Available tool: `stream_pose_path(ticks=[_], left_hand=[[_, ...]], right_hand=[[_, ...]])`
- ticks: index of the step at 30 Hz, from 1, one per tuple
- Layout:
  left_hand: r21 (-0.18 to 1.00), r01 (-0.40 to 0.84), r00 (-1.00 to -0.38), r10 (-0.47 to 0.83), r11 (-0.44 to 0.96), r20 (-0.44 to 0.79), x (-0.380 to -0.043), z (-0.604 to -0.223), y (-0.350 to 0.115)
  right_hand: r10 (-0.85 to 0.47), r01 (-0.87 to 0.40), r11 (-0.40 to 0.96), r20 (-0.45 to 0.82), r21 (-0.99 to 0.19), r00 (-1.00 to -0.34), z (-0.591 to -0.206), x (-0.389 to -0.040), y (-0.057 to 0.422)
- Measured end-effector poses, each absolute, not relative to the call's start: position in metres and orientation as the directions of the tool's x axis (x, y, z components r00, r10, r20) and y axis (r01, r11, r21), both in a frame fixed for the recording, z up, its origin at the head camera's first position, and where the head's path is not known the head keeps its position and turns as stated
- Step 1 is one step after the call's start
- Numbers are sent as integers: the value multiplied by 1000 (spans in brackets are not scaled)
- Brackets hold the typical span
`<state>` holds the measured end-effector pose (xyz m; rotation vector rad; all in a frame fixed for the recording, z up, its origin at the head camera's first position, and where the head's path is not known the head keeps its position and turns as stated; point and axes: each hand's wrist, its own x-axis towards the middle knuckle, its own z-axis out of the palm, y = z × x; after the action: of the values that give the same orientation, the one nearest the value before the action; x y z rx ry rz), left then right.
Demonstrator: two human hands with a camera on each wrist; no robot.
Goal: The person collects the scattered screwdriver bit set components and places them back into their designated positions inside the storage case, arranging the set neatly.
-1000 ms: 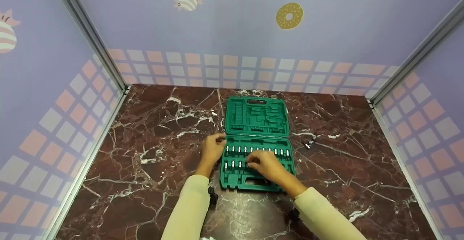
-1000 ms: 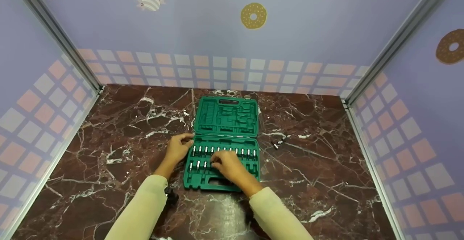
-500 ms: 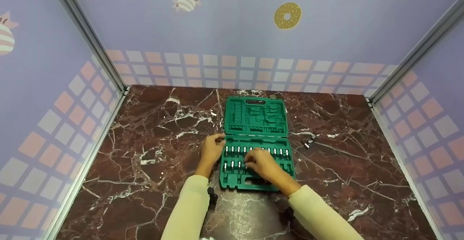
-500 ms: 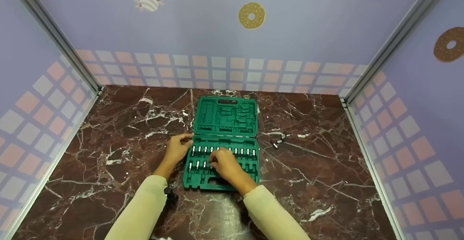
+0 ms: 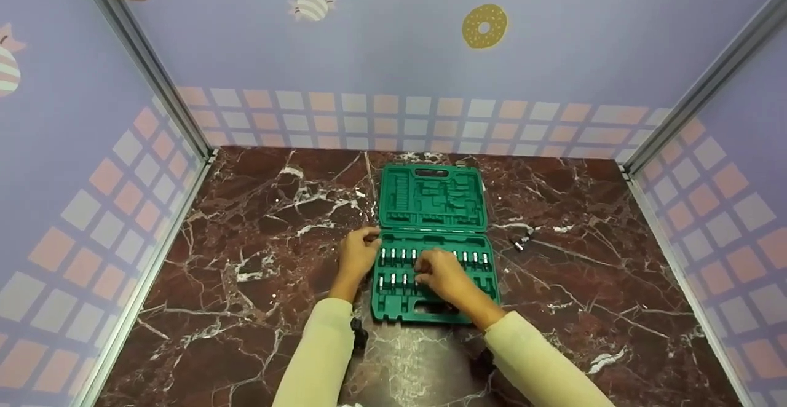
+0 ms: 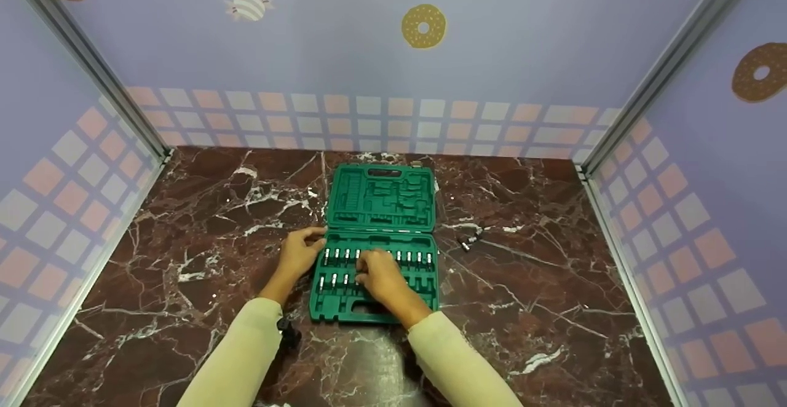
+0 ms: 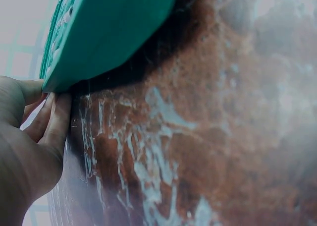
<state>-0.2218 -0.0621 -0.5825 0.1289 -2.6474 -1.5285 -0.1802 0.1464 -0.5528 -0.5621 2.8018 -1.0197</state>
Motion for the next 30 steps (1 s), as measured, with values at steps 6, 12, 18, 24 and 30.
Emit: stream_pose_path(ticks=[6, 12, 18, 24, 30], left_hand=[[855, -39, -992, -120, 517, 27, -223, -582, -63], [872, -60, -993, -116, 486, -4, -220, -583, -61], [873, -42, -992, -123, 485, 21, -221, -582, -60], [867, -54, -992, -129, 496, 12, -222, -582, -60], [866, -43, -991, -129, 498, 25, -222, -583, -61]], right_hand=[[-389, -359, 716, 85, -599, -917, -556, -181, 143], [-406, -404, 702, 137, -587, -904, -560, -176, 146], [-410, -406, 689, 139, -600, -901, -562, -175, 151], [-384, -375, 681, 129, -628, -914, -562, -173, 156], [-378, -408, 660, 191, -631, -906, -564, -169, 164]])
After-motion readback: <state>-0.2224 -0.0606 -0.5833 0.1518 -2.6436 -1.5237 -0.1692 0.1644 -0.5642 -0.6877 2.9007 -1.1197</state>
